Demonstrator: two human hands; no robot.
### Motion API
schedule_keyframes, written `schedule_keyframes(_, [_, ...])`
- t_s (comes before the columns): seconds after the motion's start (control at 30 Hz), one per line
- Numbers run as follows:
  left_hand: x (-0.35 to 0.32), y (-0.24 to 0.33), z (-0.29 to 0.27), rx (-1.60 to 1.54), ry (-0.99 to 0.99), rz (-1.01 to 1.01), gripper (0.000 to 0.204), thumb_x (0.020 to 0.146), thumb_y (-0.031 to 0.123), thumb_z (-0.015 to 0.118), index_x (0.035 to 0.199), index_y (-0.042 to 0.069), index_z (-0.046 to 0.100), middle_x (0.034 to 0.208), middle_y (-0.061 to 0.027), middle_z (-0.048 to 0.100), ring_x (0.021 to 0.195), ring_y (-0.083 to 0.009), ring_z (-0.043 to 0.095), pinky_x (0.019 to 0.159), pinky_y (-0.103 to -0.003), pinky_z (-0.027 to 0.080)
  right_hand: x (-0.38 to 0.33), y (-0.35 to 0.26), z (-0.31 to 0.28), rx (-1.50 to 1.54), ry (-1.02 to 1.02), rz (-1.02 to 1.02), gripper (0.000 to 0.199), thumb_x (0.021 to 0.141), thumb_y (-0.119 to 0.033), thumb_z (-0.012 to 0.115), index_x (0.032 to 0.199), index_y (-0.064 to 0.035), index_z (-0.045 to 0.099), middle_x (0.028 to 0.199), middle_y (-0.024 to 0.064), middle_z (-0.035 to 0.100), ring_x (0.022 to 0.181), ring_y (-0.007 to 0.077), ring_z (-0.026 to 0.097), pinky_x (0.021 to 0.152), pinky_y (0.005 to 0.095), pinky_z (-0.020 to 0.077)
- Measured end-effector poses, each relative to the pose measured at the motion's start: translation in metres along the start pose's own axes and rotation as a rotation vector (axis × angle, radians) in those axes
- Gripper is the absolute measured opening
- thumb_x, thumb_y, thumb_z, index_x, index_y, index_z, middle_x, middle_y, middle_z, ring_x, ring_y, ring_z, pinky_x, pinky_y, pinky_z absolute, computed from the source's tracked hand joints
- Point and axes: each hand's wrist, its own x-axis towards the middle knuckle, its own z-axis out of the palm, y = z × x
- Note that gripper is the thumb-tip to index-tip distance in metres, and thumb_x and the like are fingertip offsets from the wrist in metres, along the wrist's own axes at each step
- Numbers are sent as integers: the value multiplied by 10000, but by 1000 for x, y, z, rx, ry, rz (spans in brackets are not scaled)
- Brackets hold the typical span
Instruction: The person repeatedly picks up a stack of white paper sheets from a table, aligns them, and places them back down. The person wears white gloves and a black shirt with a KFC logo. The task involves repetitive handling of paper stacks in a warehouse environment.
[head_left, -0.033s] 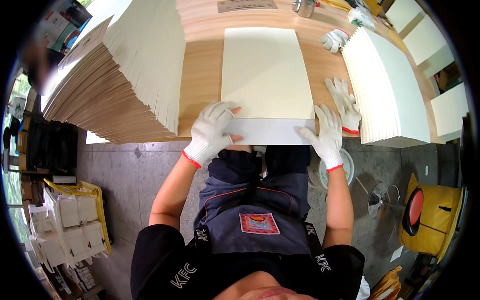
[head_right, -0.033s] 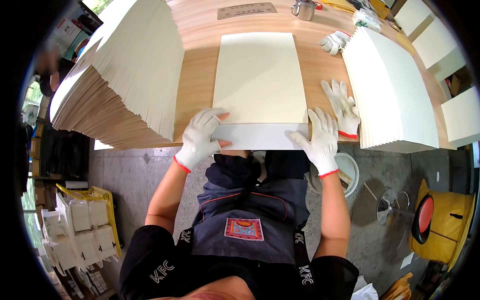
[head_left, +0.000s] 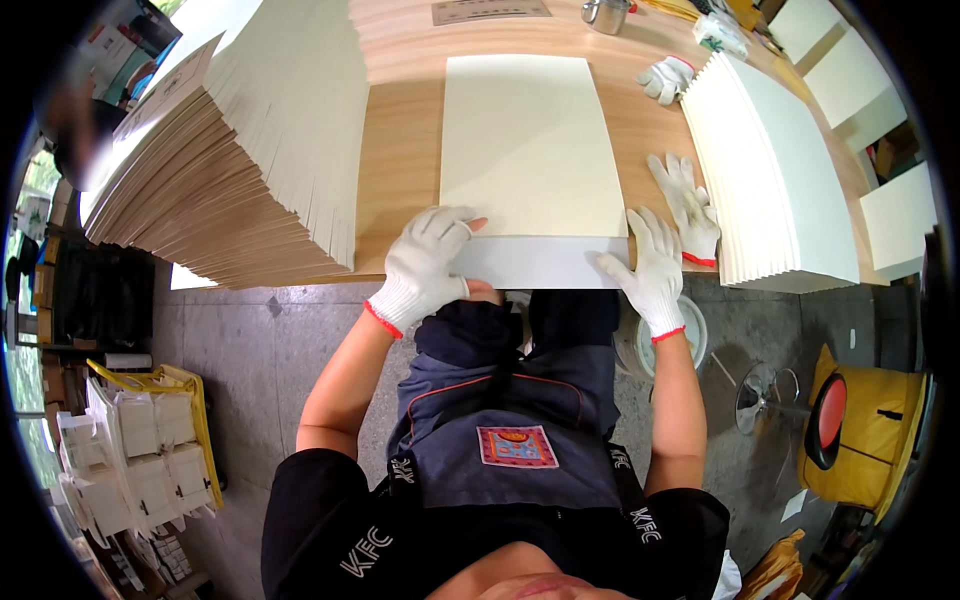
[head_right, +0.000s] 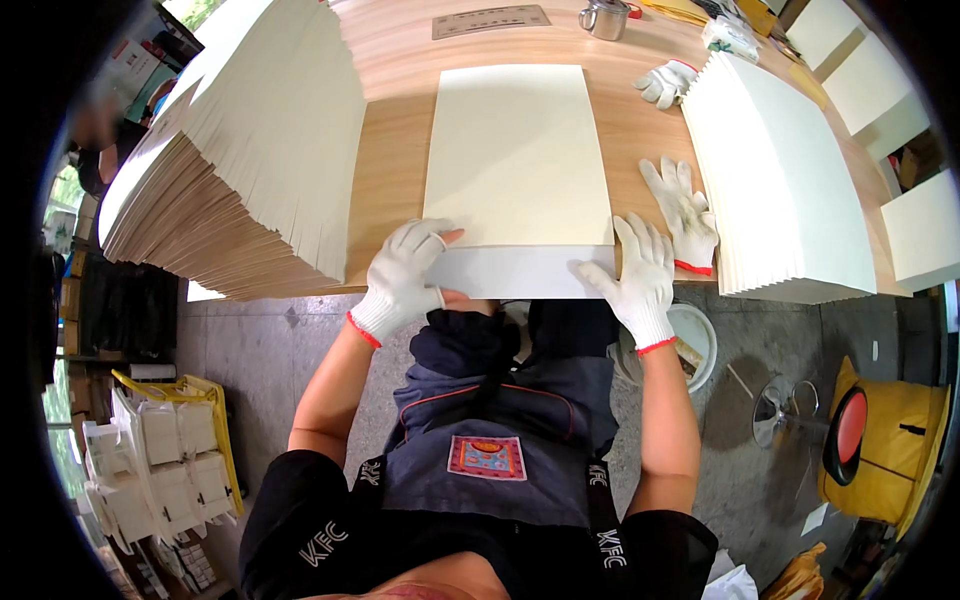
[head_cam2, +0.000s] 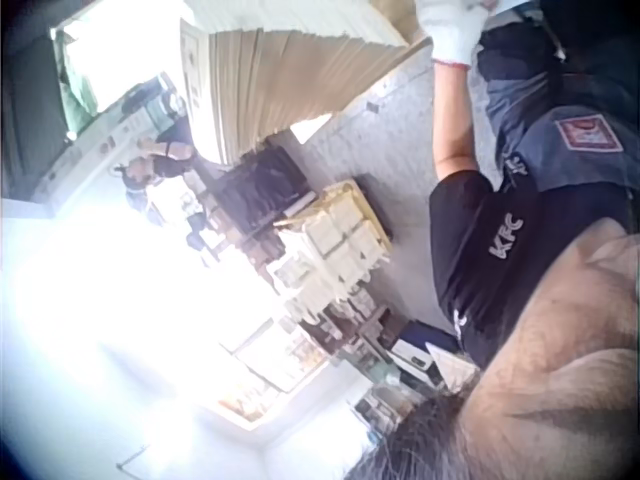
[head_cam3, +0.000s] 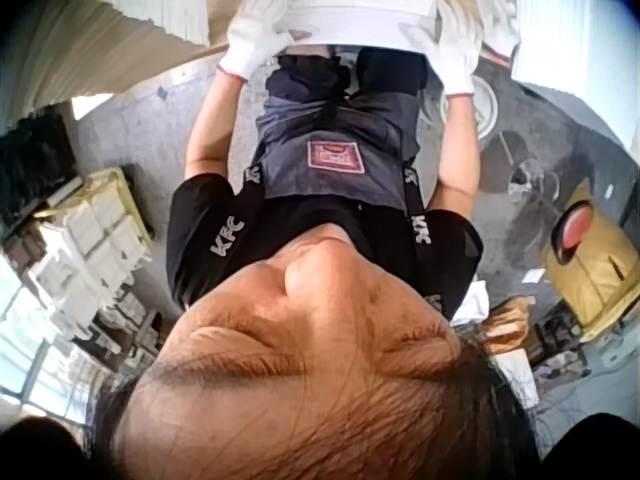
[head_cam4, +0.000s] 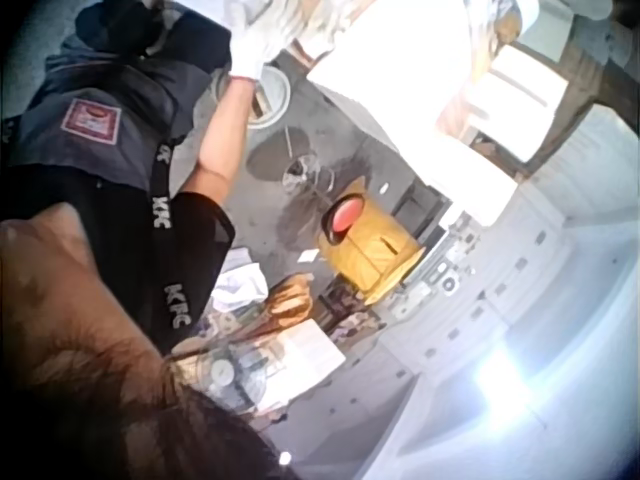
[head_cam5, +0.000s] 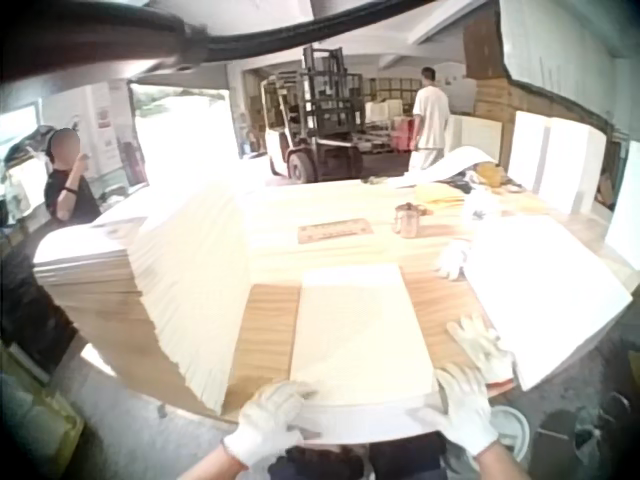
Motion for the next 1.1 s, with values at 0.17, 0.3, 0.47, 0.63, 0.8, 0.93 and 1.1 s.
schedule_keyframes(0.17, [8,11,-4,10,-87,2,765,534,369,888,1218,150,627,1279,-33,586,1166,-279,564,977,-398,473,-1,0,-2,-16,-5,6,833,795,-617,670,1351,-13,529,1406,196,514,1339,369,427,1145,510,256])
schedule_keyframes(0.3, [8,3,-5,17,-105,-76,731,631,392,858,1260,115,610,1318,-98,569,1222,-324,525,1023,-428,437,-4,11,2,60,16,-15,804,817,-593,659,1371,-29,515,1414,189,509,1341,376,422,1149,504,254])
schedule_keyframes(0.47, [-19,-35,20,-26,91,-310,637,734,396,799,1260,89,613,1393,-190,506,1328,-393,415,1114,-462,336,-4,12,3,-3,-25,-47,774,825,-584,656,1361,-40,529,1411,191,508,1340,380,422,1152,504,253])
schedule_keyframes(0.63, [-23,-31,25,40,95,-244,563,766,374,779,1217,62,649,1441,-182,490,1371,-384,382,1160,-484,264,-4,7,0,-14,-28,-30,749,822,-585,658,1323,-37,563,1405,200,510,1334,381,428,1148,514,258])
schedule_keyframes(0.8, [-24,-33,23,57,40,-240,613,780,383,764,1261,29,623,1458,-206,464,1368,-425,368,1146,-486,277,-3,6,0,-35,-21,-41,749,820,-590,659,1312,-32,571,1394,205,519,1326,382,436,1144,513,266])
schedule_keyframes(0.93, [-24,-31,20,51,49,-221,611,778,371,770,1256,23,617,1450,-210,466,1358,-423,378,1138,-479,296,-2,7,1,-12,-13,-38,750,813,-595,663,1309,-39,572,1392,204,521,1323,382,438,1142,507,272])
schedule_keyframes(1.1, [-12,-20,10,59,72,-145,641,707,291,826,1272,87,601,1388,-121,528,1310,-369,448,1077,-442,389,-3,5,-3,7,-18,-12,739,807,-599,668,1306,-61,575,1391,197,522,1327,382,432,1142,504,269])
